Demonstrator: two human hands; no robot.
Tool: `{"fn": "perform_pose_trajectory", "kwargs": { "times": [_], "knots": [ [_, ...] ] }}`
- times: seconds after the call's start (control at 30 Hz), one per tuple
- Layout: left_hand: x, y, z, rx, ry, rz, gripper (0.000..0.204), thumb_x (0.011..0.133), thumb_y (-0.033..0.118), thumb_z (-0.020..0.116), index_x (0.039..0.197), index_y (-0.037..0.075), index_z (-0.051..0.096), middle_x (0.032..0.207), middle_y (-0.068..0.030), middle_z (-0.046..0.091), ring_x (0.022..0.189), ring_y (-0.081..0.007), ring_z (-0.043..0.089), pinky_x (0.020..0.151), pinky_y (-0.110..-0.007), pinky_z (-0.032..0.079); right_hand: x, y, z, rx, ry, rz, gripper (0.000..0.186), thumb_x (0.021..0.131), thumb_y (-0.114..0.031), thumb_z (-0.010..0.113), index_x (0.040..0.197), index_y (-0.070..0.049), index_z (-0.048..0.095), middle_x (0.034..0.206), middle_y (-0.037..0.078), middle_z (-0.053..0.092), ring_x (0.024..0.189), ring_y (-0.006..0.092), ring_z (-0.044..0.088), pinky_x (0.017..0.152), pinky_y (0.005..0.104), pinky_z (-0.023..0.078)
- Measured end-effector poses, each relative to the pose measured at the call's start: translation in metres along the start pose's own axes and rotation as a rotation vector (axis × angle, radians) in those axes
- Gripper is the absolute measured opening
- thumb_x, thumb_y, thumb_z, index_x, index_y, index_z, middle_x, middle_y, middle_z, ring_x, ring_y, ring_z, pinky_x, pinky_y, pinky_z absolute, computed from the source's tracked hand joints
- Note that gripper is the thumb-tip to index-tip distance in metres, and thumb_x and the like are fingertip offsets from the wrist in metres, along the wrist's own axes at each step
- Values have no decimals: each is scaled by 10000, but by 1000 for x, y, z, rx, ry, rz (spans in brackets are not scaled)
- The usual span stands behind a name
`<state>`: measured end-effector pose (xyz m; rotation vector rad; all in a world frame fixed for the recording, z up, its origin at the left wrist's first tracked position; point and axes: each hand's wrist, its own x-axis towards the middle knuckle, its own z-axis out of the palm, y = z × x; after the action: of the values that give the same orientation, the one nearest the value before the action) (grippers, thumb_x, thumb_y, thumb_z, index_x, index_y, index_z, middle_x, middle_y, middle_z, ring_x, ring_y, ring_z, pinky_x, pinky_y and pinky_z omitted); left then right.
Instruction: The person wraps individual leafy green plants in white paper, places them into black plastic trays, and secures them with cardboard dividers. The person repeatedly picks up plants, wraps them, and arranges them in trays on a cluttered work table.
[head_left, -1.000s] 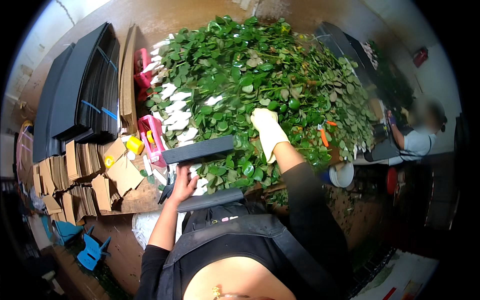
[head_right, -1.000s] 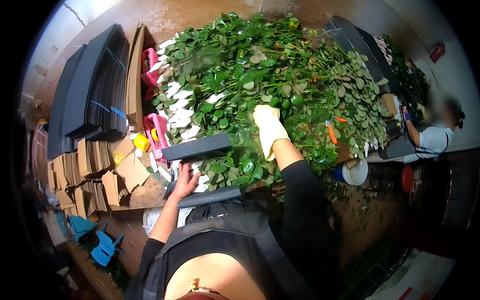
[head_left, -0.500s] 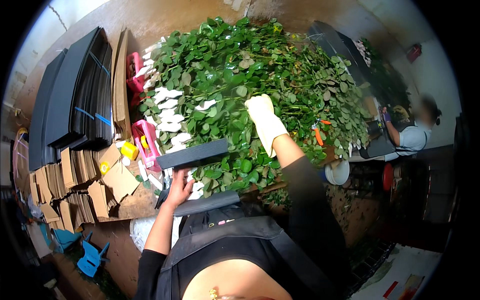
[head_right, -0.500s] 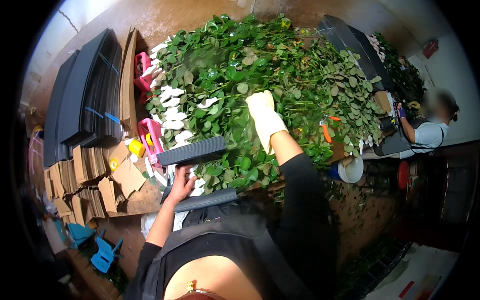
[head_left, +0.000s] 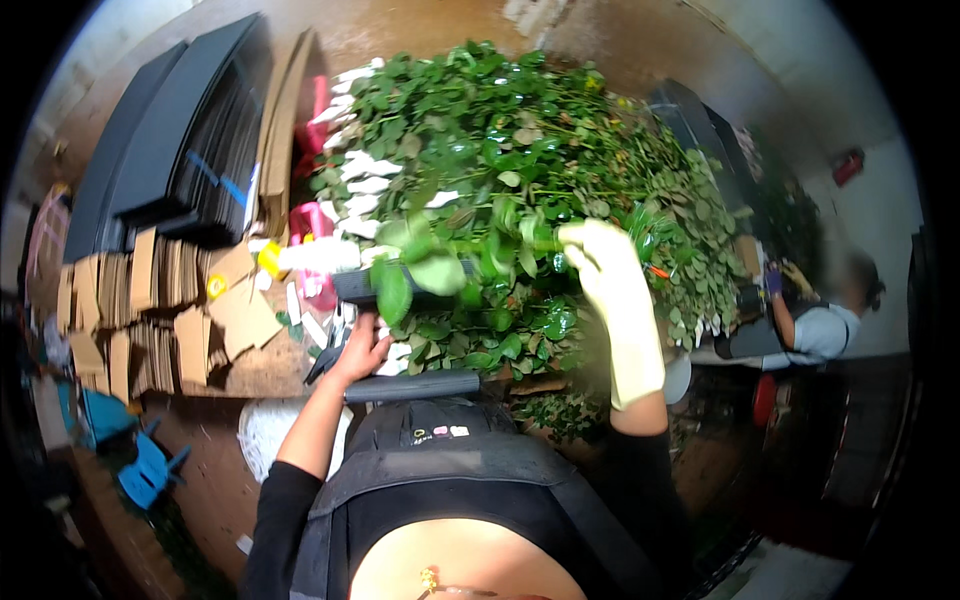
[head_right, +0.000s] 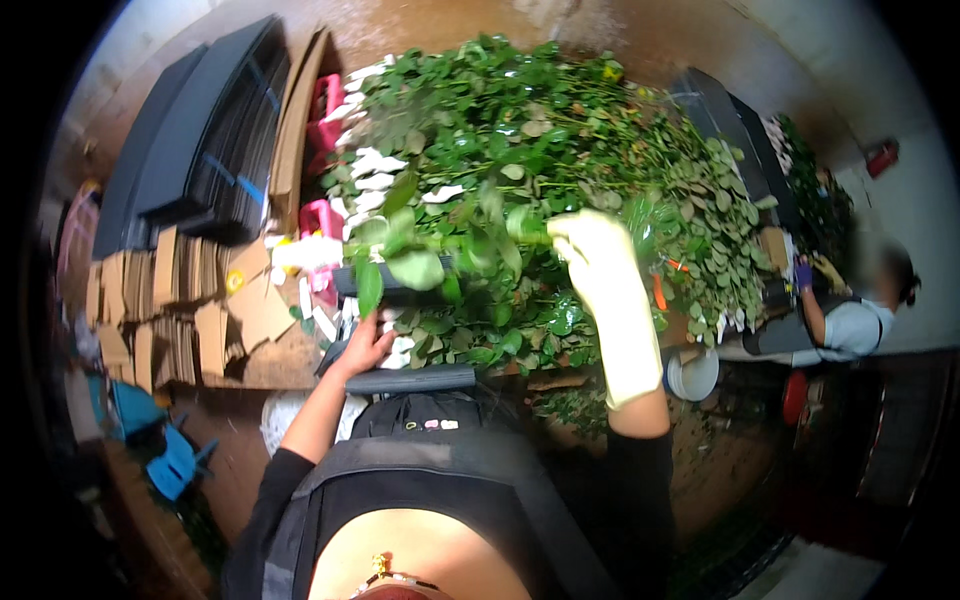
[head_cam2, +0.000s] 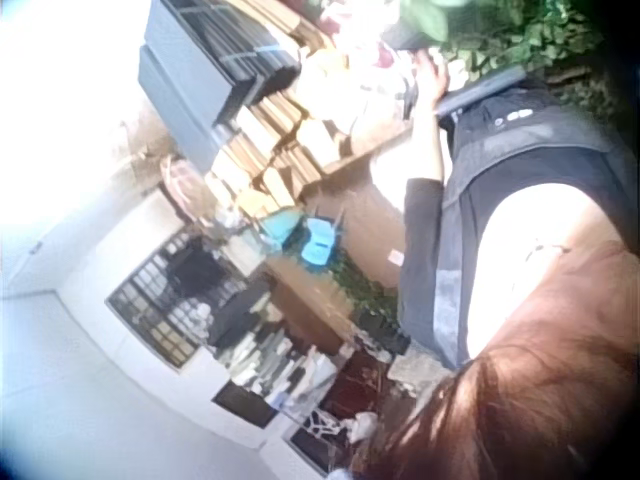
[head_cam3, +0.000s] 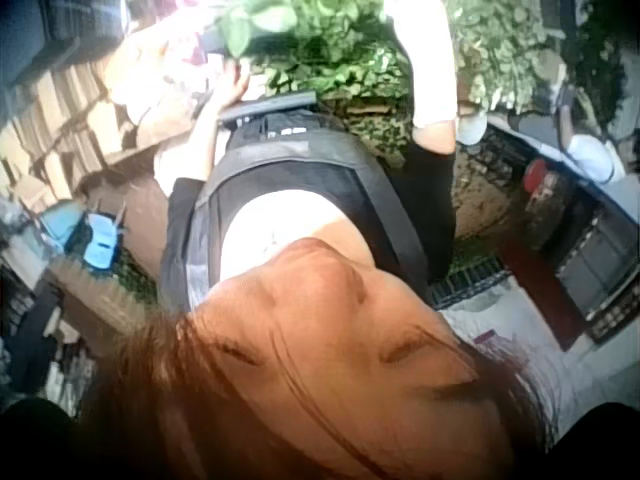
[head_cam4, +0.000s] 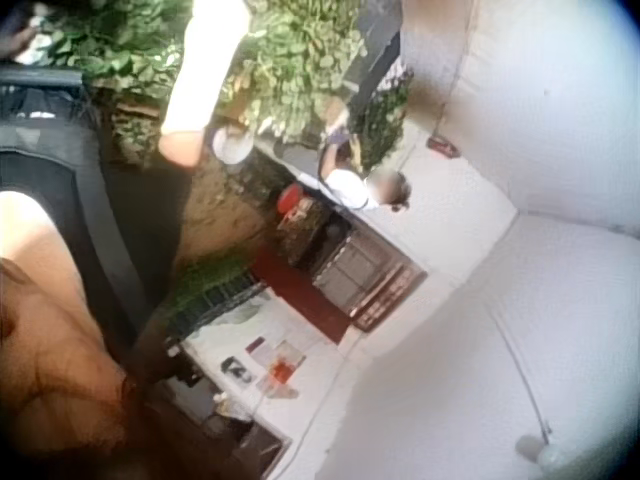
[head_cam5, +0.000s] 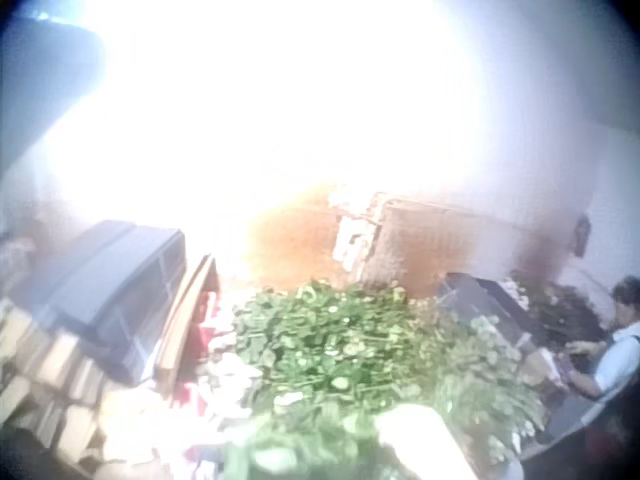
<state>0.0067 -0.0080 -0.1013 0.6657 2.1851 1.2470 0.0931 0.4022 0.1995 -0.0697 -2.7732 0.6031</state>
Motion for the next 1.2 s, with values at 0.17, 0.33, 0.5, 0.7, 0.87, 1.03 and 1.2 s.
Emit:
{"fn": "perform_pose_trajectory", "kwargs": {
  "times": [0.17, 0.33, 0.5, 0.7, 0.87, 1.03, 1.2],
  "knots": [
    [7, 36, 0, 152, 16, 143, 540, 952, 264, 631, 1406, 37, 448, 1278, -247, 543, 1147, -375, 587, 957, -439, 487, -76, 52, 98, -88, -422, 324, 190, 889, -105, 743, 1077, -82, 758, 1281, 131, 696, 1148, 297, 672, 1005, 360, 537],
    [14, 32, 6, 3, 70, 264, 331, 933, 215, 664, 1170, -9, 609, 1043, -259, 597, 1035, -436, 553, 951, -504, 447, -78, 54, 119, -721, -671, 415, 484, 1008, -276, 590, 1471, -149, 534, 1486, 148, 557, 1267, 324, 601, 1076, 398, 486],
    [6, -6, 15, 95, 110, 184, 323, 936, 268, 665, 900, -38, 568, 974, -297, 598, 1027, -451, 547, 926, -530, 437, -23, -120, 87, 61, -620, 43, 452, 993, -410, 572, 1322, -110, 646, 1108, 173, 735, 1077, 348, 690, 986, 441, 525],
    [12, 29, 9, 279, 63, 174, 392, 954, 266, 670, 1229, -5, 602, 1138, -232, 648, 1256, -397, 534, 1169, -457, 336, 0, -88, 252, -427, -939, 104, 360, 957, -332, 634, 1177, -66, 734, 1175, 173, 732, 1108, 337, 705, 941, 445, 551],
    [13, 62, -11, -197, 237, -177, 420, 1026, 383, 598, 1204, 3, 618, 992, -140, 711, 839, -237, 688, 751, -381, 546, 6, -89, 271, -449, -944, 110, 363, 948, -332, 646, 1179, -66, 734, 1169, 171, 734, 1103, 337, 708, 935, 445, 554],
    [12, 40, 13, -466, 834, -133, 265, 1037, 231, 507, 989, 0, 629, 753, -74, 631, 697, -201, 610, 665, -380, 492, 9, -95, 267, -423, -955, 116, 366, 940, -332, 659, 1180, -66, 734, 1163, 170, 736, 1098, 337, 710, 930, 446, 556],
    [-13, 31, -27, -121, 588, -243, 244, 890, 274, 711, 946, 65, 597, 719, -99, 610, 716, -243, 648, 703, -397, 517, 7, -95, 259, -371, -1007, 126, 371, 931, -332, 671, 1182, -66, 734, 1157, 169, 738, 1093, 337, 713, 925, 446, 558]
  ]
}}
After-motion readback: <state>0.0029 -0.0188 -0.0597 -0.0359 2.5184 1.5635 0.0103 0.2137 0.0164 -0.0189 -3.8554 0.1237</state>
